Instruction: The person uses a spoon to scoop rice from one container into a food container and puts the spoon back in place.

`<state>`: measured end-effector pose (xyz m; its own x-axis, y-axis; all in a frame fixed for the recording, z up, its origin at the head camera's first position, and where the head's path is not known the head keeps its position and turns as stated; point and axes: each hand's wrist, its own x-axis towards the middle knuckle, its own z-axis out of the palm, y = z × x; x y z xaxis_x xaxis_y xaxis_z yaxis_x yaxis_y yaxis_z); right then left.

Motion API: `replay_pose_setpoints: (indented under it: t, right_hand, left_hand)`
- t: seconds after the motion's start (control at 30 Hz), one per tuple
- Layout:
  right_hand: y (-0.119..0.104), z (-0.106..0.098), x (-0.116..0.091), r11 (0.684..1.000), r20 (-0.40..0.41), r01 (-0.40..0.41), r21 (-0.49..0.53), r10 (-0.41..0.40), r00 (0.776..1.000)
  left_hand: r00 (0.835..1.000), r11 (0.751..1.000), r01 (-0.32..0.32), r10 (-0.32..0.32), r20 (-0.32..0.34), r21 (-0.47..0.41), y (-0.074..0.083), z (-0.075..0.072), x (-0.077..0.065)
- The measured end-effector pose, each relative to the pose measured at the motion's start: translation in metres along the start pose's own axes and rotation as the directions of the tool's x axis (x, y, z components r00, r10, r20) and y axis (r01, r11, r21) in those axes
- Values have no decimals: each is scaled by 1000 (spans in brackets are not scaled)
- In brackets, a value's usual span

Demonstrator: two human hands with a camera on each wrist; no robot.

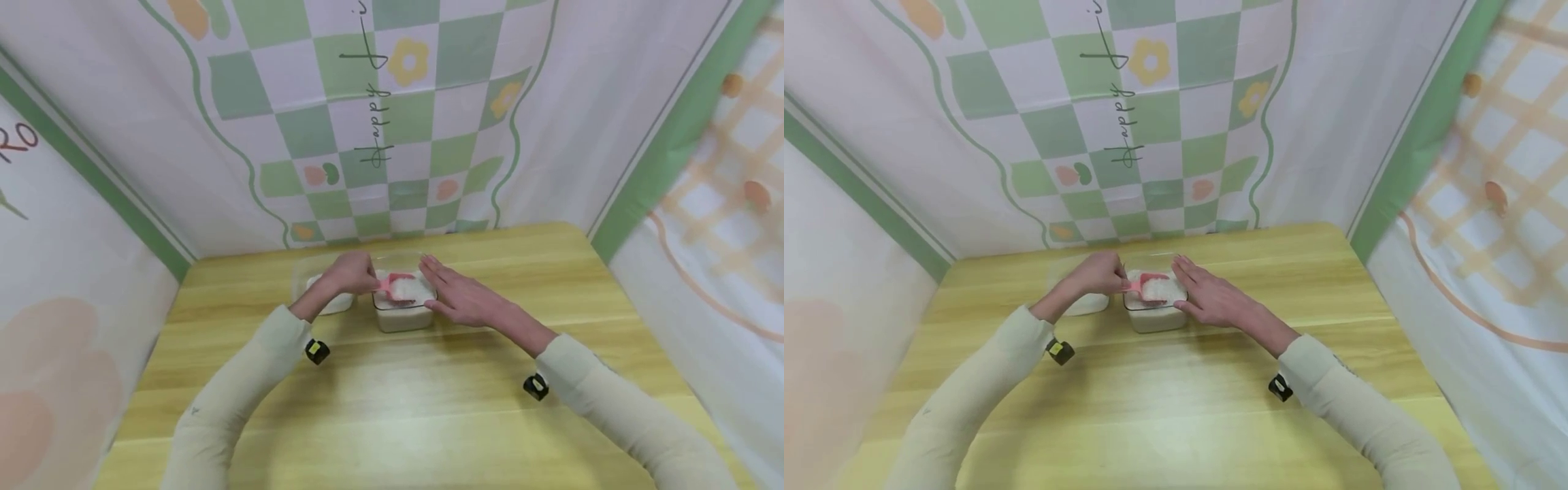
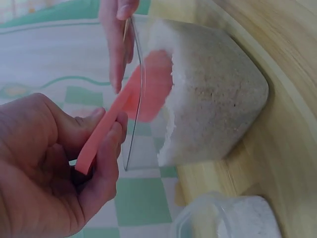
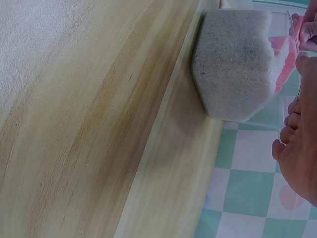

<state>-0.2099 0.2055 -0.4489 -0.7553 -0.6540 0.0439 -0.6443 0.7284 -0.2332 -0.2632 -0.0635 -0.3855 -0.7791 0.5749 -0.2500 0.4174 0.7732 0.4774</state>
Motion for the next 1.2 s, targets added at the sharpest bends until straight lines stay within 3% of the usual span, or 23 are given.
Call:
replay_pose_setpoints:
  t: [0.3,0.53,0.93,1.03,1.2]
  right_hand:
    - [0,2,-2,1000,0,-3,-8,3,1000]
    - [0,2,-2,1000,3,-8,-3,8,1000]
    - [1,1,-1,1000,-10,5,-10,-5,1000]
    - [0,1,-1,1000,-10,1,-20,-2,1000]
    - [-1,0,-1,999,-13,-4,-41,4,1000]
  left_hand:
    - [1000,978,22,-19,15,-207,-23,5,-14]
    - [997,910,71,-67,24,-408,-37,11,-22]
    - [997,812,79,-74,32,-578,-42,15,-34]
    - [997,805,77,-79,23,-589,-42,13,-38]
    - [995,834,75,-101,-19,-546,-46,10,-46]
